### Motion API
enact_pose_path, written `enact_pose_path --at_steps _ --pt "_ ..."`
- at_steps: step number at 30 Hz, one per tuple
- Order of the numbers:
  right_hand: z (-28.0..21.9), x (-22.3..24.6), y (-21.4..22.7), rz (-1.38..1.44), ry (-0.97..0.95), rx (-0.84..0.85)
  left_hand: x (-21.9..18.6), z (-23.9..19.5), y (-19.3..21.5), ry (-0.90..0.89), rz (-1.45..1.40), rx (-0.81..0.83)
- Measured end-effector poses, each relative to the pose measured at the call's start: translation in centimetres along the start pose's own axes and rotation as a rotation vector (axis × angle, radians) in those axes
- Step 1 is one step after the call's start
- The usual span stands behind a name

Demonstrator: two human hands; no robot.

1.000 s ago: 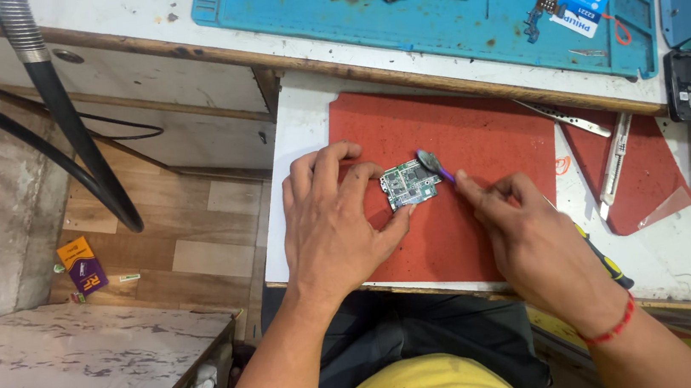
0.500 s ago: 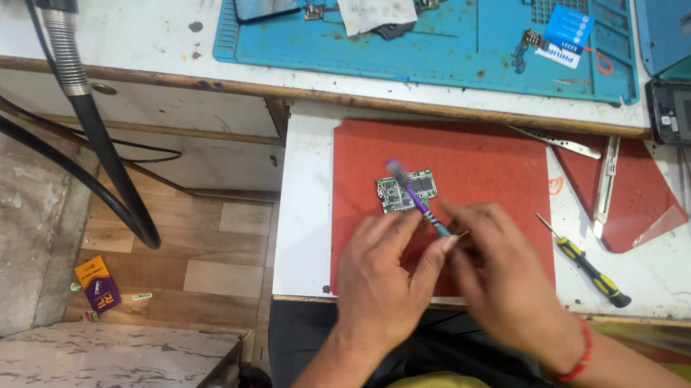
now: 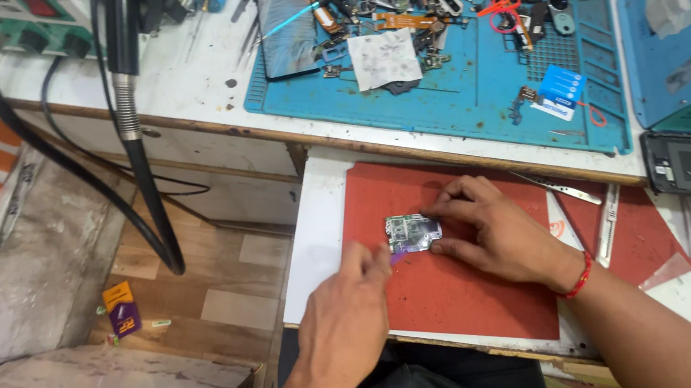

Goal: The person cleans a small electronic circuit board using a toothbrush. They scrub the surface of the board repeatedly on a red work mat, occasionally flipping the board to clean different sides.

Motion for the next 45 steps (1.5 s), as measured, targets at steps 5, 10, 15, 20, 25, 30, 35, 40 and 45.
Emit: enact_pose_path --at_steps 5,10,15,20,25,30,35,40,45 --pt "-0.4 -0.6 -0.3 0.053 -0.030 -0.012 1.0 1.2 -0.7 -0.026 0.170 -0.134" --pt "-0.7 -1.3 0.1 0.069 -0.030 -0.031 0.5 0.8 -1.3 -0.208 0.274 -0.159" --pt "-0.7 -0.5 0.0 -0.011 0.065 -0.106 1.0 0.0 0.2 -0.279 0.353 -0.201" --pt "0.4 0.2 0.0 -0.122 0.104 -0.166 1.3 -1.3 0.3 -0.162 0.396 -0.292" --pt "0.7 0.4 0.5 -0.129 0.239 -0.188 2.1 -1.4 1.0 -0.217 0.358 -0.341" --pt "0.8 0.0 0.3 -0.083 0.296 -0.185 1.8 -3.5 1.9 -0.173 0.186 -0.427" --pt "0.8 -0.6 0.1 -0.037 0.277 -0.112 0.8 -2.1 -0.9 -0.160 0.281 -0.260" --pt "0.7 -0.7 -0.1 -0.039 0.278 -0.112 0.7 -1.1 -1.8 -0.172 0.187 -0.189" --pt "0.8 -0.9 -0.1 -0.009 0.248 -0.113 0.6 -1.5 -1.3 -0.186 0.326 -0.258"
Point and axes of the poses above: each hand's wrist, its own z-axis towards the middle knuckle, its own y-axis out of the back of the hand, x = y × z, the point moved 4 cm from there along z, towards the middle knuckle
